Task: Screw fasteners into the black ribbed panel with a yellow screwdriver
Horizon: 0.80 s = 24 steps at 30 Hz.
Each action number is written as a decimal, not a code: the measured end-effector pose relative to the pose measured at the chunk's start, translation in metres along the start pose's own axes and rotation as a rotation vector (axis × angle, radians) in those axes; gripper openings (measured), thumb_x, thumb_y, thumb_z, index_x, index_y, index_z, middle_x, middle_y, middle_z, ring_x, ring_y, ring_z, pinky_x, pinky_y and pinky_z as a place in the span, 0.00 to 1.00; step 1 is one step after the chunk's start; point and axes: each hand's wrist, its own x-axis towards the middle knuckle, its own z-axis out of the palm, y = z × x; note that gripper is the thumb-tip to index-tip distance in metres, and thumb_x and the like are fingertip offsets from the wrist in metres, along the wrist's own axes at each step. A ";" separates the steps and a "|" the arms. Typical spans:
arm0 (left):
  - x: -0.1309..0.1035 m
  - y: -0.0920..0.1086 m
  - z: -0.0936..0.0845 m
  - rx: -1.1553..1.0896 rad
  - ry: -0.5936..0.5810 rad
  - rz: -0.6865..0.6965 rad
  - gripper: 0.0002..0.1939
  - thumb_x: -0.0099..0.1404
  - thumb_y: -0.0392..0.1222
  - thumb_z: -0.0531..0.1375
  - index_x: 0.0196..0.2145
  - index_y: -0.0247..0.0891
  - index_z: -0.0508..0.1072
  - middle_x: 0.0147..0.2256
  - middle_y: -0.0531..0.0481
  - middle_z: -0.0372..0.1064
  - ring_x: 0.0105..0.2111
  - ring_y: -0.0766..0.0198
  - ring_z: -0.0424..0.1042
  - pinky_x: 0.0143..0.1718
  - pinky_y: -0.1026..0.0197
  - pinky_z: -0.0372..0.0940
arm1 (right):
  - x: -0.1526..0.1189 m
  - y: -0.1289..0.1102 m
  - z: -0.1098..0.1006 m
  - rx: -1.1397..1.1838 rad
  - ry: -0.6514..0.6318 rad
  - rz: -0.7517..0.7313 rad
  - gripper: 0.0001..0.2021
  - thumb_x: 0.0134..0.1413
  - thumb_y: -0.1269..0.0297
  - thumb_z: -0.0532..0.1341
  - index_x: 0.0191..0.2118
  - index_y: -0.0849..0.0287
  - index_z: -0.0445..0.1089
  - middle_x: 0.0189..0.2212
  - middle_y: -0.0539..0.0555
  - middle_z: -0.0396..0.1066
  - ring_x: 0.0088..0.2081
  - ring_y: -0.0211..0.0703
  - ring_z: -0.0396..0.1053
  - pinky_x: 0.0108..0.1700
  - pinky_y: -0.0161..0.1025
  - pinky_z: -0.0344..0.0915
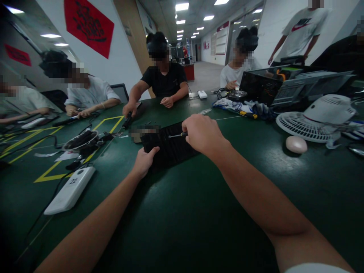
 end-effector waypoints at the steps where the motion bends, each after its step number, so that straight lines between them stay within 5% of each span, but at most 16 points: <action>1: 0.000 0.000 0.000 0.004 -0.002 0.002 0.23 0.49 0.53 0.75 0.38 0.36 0.81 0.38 0.43 0.82 0.40 0.48 0.81 0.48 0.48 0.74 | 0.000 0.000 0.000 0.000 -0.004 0.005 0.14 0.60 0.67 0.67 0.49 0.53 0.86 0.51 0.62 0.81 0.50 0.61 0.78 0.47 0.51 0.72; 9: 0.000 -0.001 0.000 0.013 0.024 0.002 0.23 0.50 0.53 0.76 0.38 0.36 0.81 0.38 0.43 0.83 0.40 0.48 0.81 0.48 0.48 0.75 | 0.001 -0.003 -0.004 -0.004 -0.021 0.059 0.15 0.64 0.62 0.64 0.49 0.54 0.87 0.51 0.64 0.82 0.50 0.62 0.79 0.47 0.53 0.73; 17: -0.002 0.003 0.001 -0.004 0.008 -0.007 0.22 0.50 0.52 0.76 0.38 0.37 0.81 0.38 0.43 0.83 0.40 0.49 0.81 0.48 0.49 0.75 | 0.005 0.001 0.000 -0.037 -0.179 0.098 0.23 0.74 0.55 0.53 0.50 0.61 0.84 0.48 0.70 0.82 0.48 0.63 0.79 0.46 0.53 0.71; 24: -0.001 -0.001 0.000 -0.005 -0.009 -0.001 0.22 0.51 0.53 0.75 0.39 0.36 0.82 0.39 0.43 0.83 0.40 0.49 0.81 0.48 0.48 0.75 | 0.002 0.023 -0.011 -0.005 -0.082 0.032 0.18 0.59 0.61 0.69 0.54 0.55 0.78 0.43 0.59 0.81 0.42 0.55 0.76 0.43 0.46 0.65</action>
